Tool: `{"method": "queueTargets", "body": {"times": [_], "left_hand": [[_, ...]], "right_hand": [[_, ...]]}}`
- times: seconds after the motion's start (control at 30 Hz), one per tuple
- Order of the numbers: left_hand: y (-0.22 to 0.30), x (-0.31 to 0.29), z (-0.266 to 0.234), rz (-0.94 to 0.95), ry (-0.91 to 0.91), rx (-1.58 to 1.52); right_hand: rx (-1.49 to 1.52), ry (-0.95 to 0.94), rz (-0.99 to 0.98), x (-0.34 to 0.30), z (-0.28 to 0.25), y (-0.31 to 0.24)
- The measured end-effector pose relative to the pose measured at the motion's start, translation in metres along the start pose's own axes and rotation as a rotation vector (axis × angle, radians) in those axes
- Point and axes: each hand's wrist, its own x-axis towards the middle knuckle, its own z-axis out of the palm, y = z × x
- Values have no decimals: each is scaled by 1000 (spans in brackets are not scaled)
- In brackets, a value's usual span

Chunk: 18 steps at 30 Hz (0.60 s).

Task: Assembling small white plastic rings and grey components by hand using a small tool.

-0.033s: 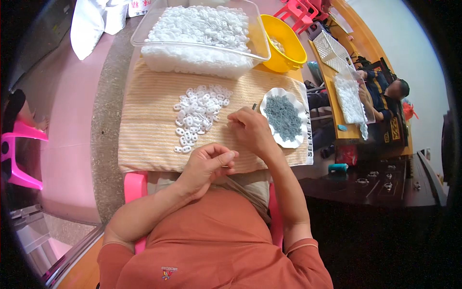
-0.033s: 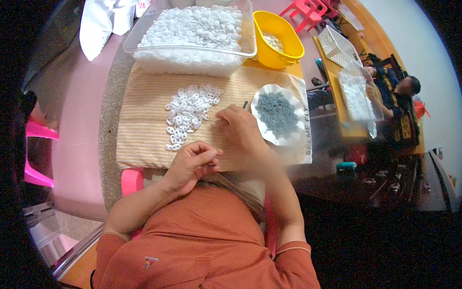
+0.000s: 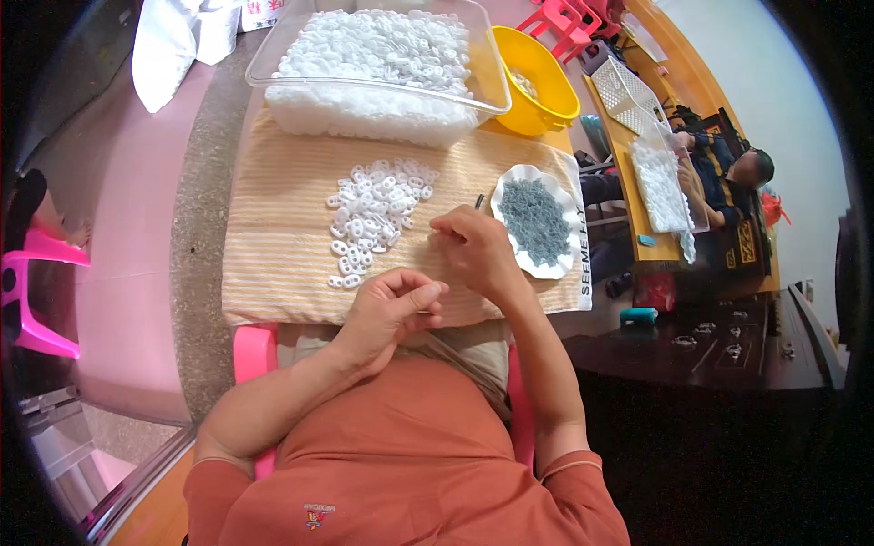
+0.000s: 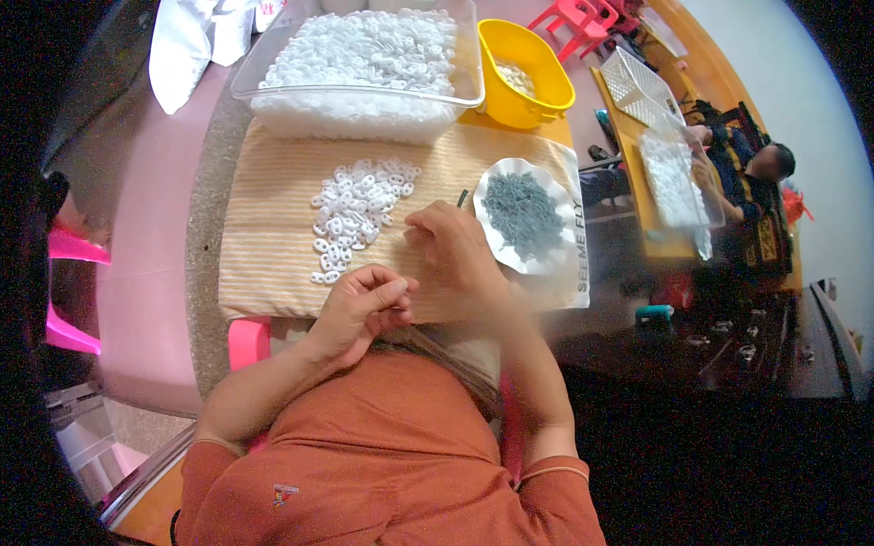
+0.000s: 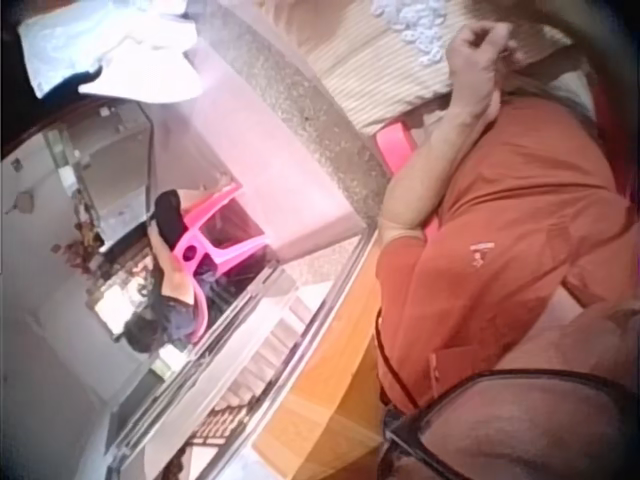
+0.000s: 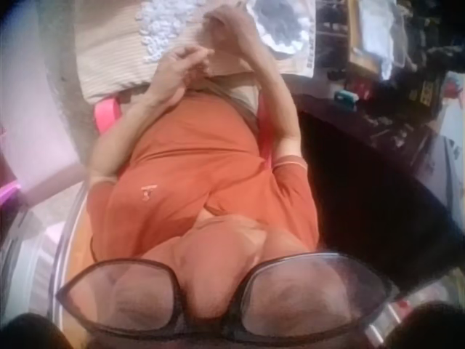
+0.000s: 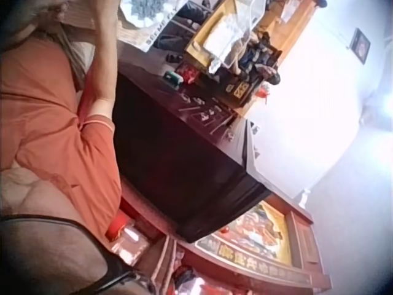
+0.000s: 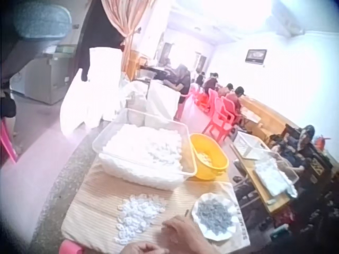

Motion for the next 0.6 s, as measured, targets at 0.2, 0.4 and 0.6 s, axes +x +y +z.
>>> {"method": "queueTargets", "body": {"times": [0.2, 0.4, 0.6], "left_hand": [[-6, 4, -3, 193, 110, 28], [-11, 4, -5, 191, 68, 54], [-10, 3, -6, 146, 47, 53]], "right_hand": [[529, -5, -7, -35, 0, -24], [622, 25, 3, -49, 8, -29], [714, 84, 131, -61, 6, -38]]}}
